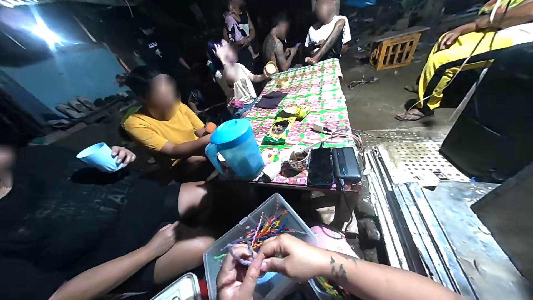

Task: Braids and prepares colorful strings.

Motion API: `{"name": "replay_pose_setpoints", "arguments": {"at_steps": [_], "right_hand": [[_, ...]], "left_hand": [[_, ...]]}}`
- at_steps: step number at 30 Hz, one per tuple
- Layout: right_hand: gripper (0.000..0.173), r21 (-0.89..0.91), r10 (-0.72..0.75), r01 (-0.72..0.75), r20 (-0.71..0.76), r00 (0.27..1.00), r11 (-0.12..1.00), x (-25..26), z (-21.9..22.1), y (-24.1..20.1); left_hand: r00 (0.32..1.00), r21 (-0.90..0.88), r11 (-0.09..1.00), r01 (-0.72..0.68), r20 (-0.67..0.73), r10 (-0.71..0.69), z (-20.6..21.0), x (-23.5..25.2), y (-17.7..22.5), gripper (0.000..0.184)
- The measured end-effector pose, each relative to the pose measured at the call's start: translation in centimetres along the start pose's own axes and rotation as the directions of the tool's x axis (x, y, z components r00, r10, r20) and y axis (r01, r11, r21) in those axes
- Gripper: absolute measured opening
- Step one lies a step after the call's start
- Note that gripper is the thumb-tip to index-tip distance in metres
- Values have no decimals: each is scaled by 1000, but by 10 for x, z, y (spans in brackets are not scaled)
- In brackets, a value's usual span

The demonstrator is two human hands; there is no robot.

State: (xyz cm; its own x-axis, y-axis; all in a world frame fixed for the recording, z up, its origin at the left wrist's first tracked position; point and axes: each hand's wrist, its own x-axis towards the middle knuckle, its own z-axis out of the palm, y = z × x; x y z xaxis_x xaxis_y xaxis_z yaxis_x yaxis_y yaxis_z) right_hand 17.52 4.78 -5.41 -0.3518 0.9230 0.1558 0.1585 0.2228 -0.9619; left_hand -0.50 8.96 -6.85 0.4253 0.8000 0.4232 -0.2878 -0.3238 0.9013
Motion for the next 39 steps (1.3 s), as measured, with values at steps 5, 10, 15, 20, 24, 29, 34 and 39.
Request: {"name": "replay_pose_setpoints", "arguments": {"at_steps": [5,10,15,20,24,29,34,39], "right_hand": [[18,8,-52,54,-157,986,999,8,13,8],[23,-76,-106,98,-110,988,992,12,17,6],[26,-523,-129,-26,-258,957,852,-2,-21,-2],[25,-596,-19,-437,-605,796,674,-38,-88,16],[21,-602,-33,-369,-550,834,708,-65,-93,17],[26,-611,-57,-178,-344,937,771,-67,-74,-6],[27,-627,-137,52,-88,987,778,-72,-51,-33],[19,-598,53,197,374,926,777,-90,22,-15]], "left_hand": [[997,145,987,-71,-4,72,2,-3,-1,16],[998,176,983,-52,-22,57,-7,-8,5,16],[989,230,969,-86,-95,111,-23,-11,13,25],[988,184,981,-65,-124,89,-32,-10,15,24],[958,237,971,-39,-267,104,-30,0,17,22],[947,288,957,36,-315,60,-39,15,6,20],[952,337,939,68,-302,39,-33,26,-7,14],[974,382,918,105,-225,-17,-26,4,7,23]]}}
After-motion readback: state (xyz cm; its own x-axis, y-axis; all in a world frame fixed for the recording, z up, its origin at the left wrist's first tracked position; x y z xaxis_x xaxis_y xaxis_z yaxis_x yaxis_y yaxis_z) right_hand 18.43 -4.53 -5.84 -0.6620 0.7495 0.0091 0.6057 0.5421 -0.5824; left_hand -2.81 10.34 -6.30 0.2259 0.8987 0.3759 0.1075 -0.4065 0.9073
